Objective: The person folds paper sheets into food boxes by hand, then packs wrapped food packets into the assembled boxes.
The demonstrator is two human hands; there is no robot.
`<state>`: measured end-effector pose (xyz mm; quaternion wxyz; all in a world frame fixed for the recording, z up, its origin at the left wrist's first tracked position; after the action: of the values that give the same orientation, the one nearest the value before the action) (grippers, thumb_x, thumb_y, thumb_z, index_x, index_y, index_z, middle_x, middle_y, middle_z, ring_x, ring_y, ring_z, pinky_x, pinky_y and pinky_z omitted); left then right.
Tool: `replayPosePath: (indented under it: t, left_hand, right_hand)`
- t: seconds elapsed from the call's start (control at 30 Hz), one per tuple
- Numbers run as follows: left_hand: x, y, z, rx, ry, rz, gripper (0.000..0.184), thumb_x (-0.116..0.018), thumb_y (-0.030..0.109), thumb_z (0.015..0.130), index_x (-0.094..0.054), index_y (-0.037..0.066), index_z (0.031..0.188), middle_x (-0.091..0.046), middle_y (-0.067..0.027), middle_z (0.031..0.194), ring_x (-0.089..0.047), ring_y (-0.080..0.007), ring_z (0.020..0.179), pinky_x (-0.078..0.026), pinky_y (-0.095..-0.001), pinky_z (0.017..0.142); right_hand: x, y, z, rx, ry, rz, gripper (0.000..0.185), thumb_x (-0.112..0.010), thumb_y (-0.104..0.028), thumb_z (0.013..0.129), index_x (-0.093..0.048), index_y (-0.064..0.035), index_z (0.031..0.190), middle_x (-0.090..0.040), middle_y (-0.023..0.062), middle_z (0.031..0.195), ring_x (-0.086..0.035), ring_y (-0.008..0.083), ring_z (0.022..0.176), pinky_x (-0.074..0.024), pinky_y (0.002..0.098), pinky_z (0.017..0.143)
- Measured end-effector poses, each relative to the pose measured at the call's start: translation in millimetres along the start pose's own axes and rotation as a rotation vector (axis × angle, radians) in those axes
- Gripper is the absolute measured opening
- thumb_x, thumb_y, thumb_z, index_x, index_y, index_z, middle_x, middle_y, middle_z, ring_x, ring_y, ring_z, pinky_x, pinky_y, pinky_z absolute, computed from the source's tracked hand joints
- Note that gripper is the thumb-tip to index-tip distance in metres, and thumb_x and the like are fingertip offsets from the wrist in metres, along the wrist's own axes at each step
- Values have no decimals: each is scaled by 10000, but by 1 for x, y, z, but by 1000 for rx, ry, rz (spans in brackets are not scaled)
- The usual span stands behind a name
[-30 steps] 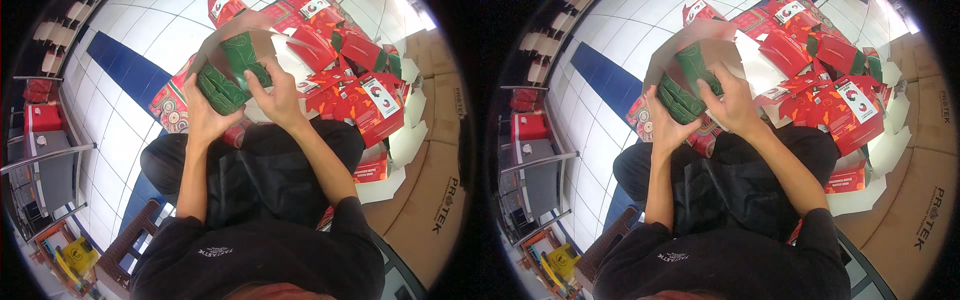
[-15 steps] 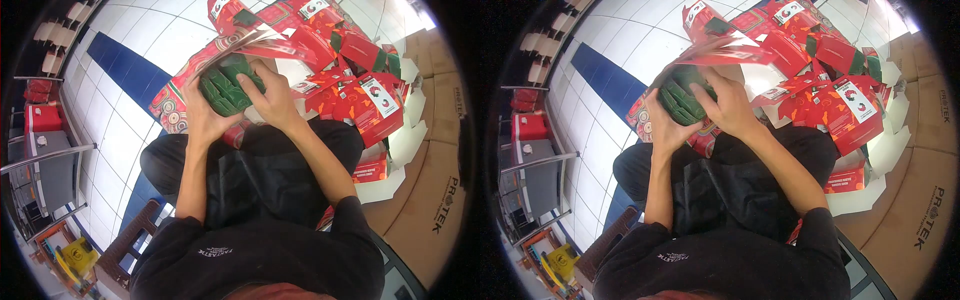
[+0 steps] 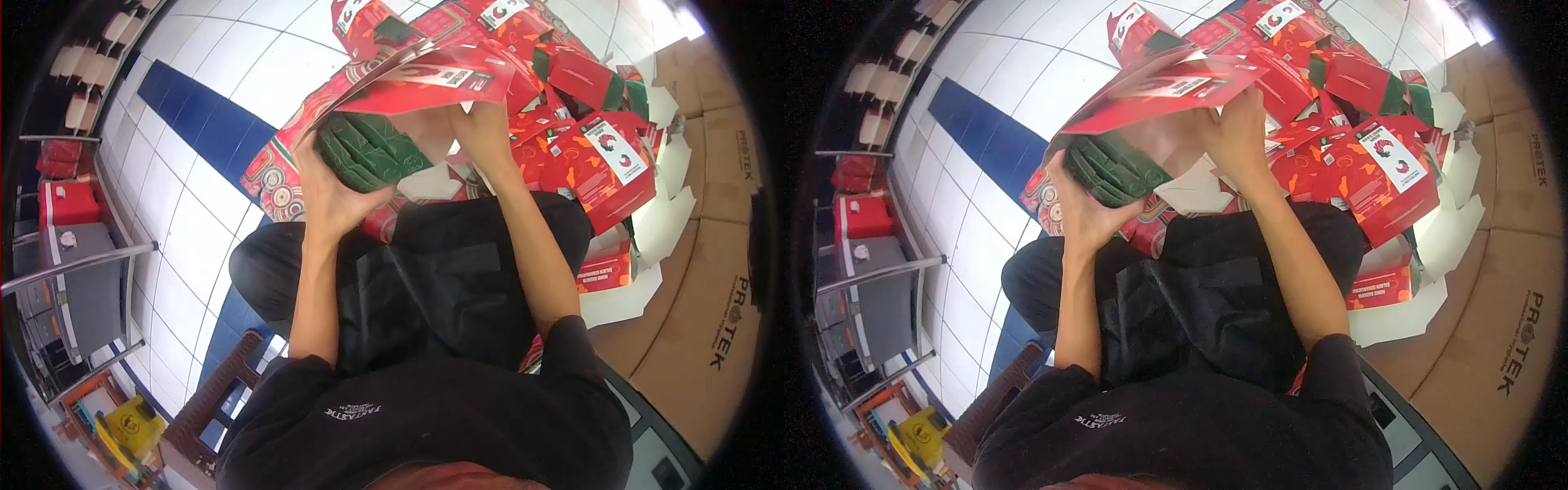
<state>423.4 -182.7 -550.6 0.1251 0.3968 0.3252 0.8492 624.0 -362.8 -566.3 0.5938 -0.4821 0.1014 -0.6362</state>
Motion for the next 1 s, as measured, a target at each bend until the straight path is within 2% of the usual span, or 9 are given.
replayPosePath:
  t: [0.03,0.13,0.17,0.27,0.5,0.57,0.7,0.8,1.0]
  left_hand:
    - [1,2,0,-12,-13,-17,1193,-991,255,528,-361,-62,1490,-475,-202,1366,-521,-355,1308,-444,-469,1138]
    - [0,3,-2,-26,-62,-81,1212,-1005,260,533,-343,-40,1502,-470,-178,1368,-524,-337,1299,-445,-462,1132]
    - [-1,3,-3,-20,-90,-120,1222,-1012,266,534,-335,-30,1507,-471,-170,1370,-527,-333,1295,-445,-462,1130]
    - [0,4,-3,82,-106,-215,1256,-1044,280,489,-361,-48,1490,-494,-197,1383,-540,-353,1321,-476,-467,1120]
    - [2,-4,-6,54,-85,-269,1240,-1030,247,515,-334,-19,1505,-486,-170,1372,-551,-318,1285,-485,-448,1107]
    - [2,-2,-5,85,-84,-320,1241,-1027,238,529,-321,-14,1517,-487,-174,1373,-552,-318,1292,-484,-446,1109]
    - [7,9,0,90,-75,-294,1224,-1024,238,545,-317,-10,1513,-485,-172,1377,-549,-316,1299,-482,-441,1108]
    - [9,2,-5,122,-95,-316,1242,-1036,252,586,-289,-14,1541,-503,-187,1406,-540,-316,1314,-453,-442,1141]
    - [11,5,-3,102,-104,-267,1244,-1030,258,592,-289,-30,1549,-503,-193,1411,-537,-319,1317,-449,-438,1145]
  right_hand:
    - [6,5,-1,62,90,-150,352,-767,-225,972,-725,-19,1255,-795,126,1092,-742,220,967,-569,394,847]
    - [4,33,-17,-455,-208,-65,379,-834,-201,891,-741,-12,1205,-794,130,1111,-754,256,1002,-579,418,866]
    - [-2,38,-23,-276,-62,201,377,-838,-176,872,-743,-6,1195,-790,134,1104,-754,275,1008,-581,429,874]
    - [-4,34,-19,78,91,263,365,-821,-123,870,-745,-1,1205,-787,148,1086,-755,316,1018,-584,442,902]
    - [-4,13,-10,-308,23,348,328,-751,-96,941,-730,13,1250,-740,173,1288,-716,322,1158,-556,427,983]
    - [-11,32,-20,-49,35,283,324,-718,-82,972,-722,8,1283,-746,161,1275,-717,286,1144,-556,418,985]
    - [-3,14,-16,-5,26,226,323,-706,-102,999,-718,1,1305,-746,152,1262,-715,268,1133,-558,417,981]
    - [-9,12,-10,-305,12,461,316,-702,-121,1010,-722,-8,1305,-745,148,1251,-715,270,1125,-564,421,970]
    - [-6,15,-3,-361,-130,342,331,-693,-114,1010,-704,0,1320,-726,141,1243,-706,276,1154,-561,413,1000]
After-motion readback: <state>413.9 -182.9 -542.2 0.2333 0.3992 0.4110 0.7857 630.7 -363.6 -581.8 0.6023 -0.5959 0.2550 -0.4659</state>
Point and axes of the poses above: each hand's wrist, its own z-axis towards the middle knuckle, its own x-axis out of the back of the hand, y = z × x, the point moved 3 cm from there along z, towards the middle knuckle
